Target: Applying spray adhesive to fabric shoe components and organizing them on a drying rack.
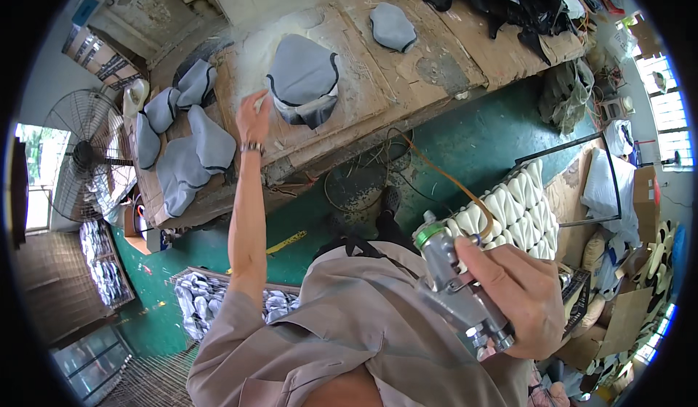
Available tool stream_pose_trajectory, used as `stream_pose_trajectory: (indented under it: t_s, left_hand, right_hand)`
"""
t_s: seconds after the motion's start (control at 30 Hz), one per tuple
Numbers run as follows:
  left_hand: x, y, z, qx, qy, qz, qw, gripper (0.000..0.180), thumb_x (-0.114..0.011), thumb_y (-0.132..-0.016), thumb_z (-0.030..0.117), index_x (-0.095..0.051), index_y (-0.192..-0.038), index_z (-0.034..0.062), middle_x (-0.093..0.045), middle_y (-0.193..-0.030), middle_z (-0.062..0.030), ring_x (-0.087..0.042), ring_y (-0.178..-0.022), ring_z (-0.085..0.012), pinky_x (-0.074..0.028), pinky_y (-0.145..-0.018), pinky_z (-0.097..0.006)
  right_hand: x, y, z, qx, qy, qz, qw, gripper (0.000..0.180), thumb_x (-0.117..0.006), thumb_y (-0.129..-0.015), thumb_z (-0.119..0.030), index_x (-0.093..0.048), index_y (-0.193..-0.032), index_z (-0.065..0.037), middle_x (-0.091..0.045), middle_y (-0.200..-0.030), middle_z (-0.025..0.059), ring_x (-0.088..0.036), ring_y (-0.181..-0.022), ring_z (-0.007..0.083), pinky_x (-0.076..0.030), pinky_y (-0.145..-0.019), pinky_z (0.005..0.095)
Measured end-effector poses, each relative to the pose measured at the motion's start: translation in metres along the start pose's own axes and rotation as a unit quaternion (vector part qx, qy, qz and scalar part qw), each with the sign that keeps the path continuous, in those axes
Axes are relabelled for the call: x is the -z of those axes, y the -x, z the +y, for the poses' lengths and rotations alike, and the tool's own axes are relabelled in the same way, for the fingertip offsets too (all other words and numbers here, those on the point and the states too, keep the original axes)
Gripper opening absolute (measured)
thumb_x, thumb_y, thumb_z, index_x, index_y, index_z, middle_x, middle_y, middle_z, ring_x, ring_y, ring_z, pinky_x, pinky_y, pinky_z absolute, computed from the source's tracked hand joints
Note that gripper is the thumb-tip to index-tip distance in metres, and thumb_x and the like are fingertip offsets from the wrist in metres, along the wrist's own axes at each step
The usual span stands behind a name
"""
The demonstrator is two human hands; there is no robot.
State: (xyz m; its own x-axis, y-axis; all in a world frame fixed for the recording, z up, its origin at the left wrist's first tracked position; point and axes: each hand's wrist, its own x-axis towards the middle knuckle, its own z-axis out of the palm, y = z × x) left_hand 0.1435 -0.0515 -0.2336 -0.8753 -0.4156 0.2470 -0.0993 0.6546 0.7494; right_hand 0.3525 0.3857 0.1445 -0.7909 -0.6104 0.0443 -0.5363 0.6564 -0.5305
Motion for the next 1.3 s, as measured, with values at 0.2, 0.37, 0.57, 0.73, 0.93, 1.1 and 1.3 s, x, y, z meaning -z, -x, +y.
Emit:
stream_pose_trajectory:
  t_s: [0.2, 0.37, 0.57, 0.73, 0.93, 1.1, 1.3]
  left_hand:
    - [-0.031, -0.062, -0.001, -0.138, -0.272, -0.100, 0.947, 0.039, -0.079, -0.081, 0.038, -0.077, -0.116, 0.0212, -0.067, -0.129, -0.0122, -0.057, -0.126, -0.0313, -0.045, -0.106, -0.044]
    - [-0.037, -0.065, -0.016, -0.051, -0.213, -0.122, 0.968, 0.041, -0.082, -0.076, 0.044, -0.079, -0.113, 0.0270, -0.065, -0.134, -0.0142, -0.057, -0.128, -0.0320, -0.045, -0.108, -0.044]
    - [-0.043, -0.064, -0.007, -0.046, -0.194, -0.126, 0.972, 0.039, -0.083, -0.076, 0.037, -0.080, -0.112, 0.0238, -0.066, -0.131, -0.0171, -0.059, -0.124, -0.0334, -0.046, -0.106, -0.042]
    - [-0.043, -0.063, -0.012, -0.015, -0.162, -0.120, 0.979, 0.038, -0.084, -0.076, 0.034, -0.080, -0.113, 0.0228, -0.066, -0.132, -0.0185, -0.061, -0.123, -0.0339, -0.047, -0.106, -0.042]
    - [-0.045, -0.037, -0.014, 0.181, 0.256, 0.051, 0.948, 0.043, -0.078, -0.089, 0.017, -0.070, -0.131, 0.0106, -0.069, -0.130, -0.0078, -0.063, -0.117, -0.0191, -0.049, -0.098, -0.030]
    - [-0.023, 0.048, -0.018, 0.228, 0.324, 0.061, 0.916, 0.031, -0.071, -0.097, 0.018, -0.070, -0.127, 0.0103, -0.072, -0.113, 0.0001, -0.064, -0.102, -0.0105, -0.051, -0.085, -0.028]
    - [-0.020, 0.209, -0.096, 0.375, 0.312, -0.024, 0.873, 0.025, -0.069, -0.098, 0.015, -0.072, -0.121, 0.0037, -0.071, -0.094, 0.0008, -0.063, -0.076, -0.0059, -0.051, -0.063, -0.020]
  right_hand:
    - [0.011, 0.000, 0.045, 0.022, -0.042, 0.005, 0.999, 0.068, -0.075, -0.072, -0.013, -0.058, -0.134, 0.008, -0.063, -0.081, 0.0090, -0.064, -0.066, 0.0245, -0.051, -0.054, 0.0357]
    - [0.019, 0.000, 0.086, 0.003, -0.080, -0.023, 0.997, 0.068, -0.076, -0.072, -0.012, -0.059, -0.134, 0.008, -0.064, -0.082, 0.0100, -0.064, -0.066, 0.0249, -0.050, -0.054, 0.0359]
    - [0.033, -0.001, 0.130, -0.004, -0.099, 0.006, 0.995, 0.074, -0.078, -0.070, -0.017, -0.057, -0.136, 0.009, -0.066, -0.084, 0.0126, -0.065, -0.067, 0.0266, -0.051, -0.056, 0.0369]
    - [0.032, -0.018, 0.151, 0.010, -0.083, 0.097, 0.992, 0.072, -0.078, -0.074, -0.025, -0.059, -0.134, 0.009, -0.066, -0.081, 0.0134, -0.064, -0.065, 0.0255, -0.050, -0.055, 0.0349]
    - [0.037, -0.057, 0.149, 0.028, -0.112, 0.119, 0.986, 0.061, -0.075, -0.076, -0.019, -0.063, -0.128, 0.011, -0.066, -0.077, 0.0146, -0.066, -0.064, 0.0236, -0.051, -0.056, 0.0322]
    - [0.035, -0.075, 0.141, 0.064, -0.103, 0.090, 0.988, 0.062, -0.076, -0.073, -0.015, -0.063, -0.127, 0.012, -0.067, -0.079, 0.0159, -0.067, -0.065, 0.0237, -0.053, -0.059, 0.0331]
    - [0.027, -0.091, 0.129, 0.063, -0.091, 0.105, 0.988, 0.064, -0.076, -0.074, -0.016, -0.062, -0.130, 0.010, -0.067, -0.081, 0.0165, -0.067, -0.067, 0.0250, -0.051, -0.059, 0.0327]
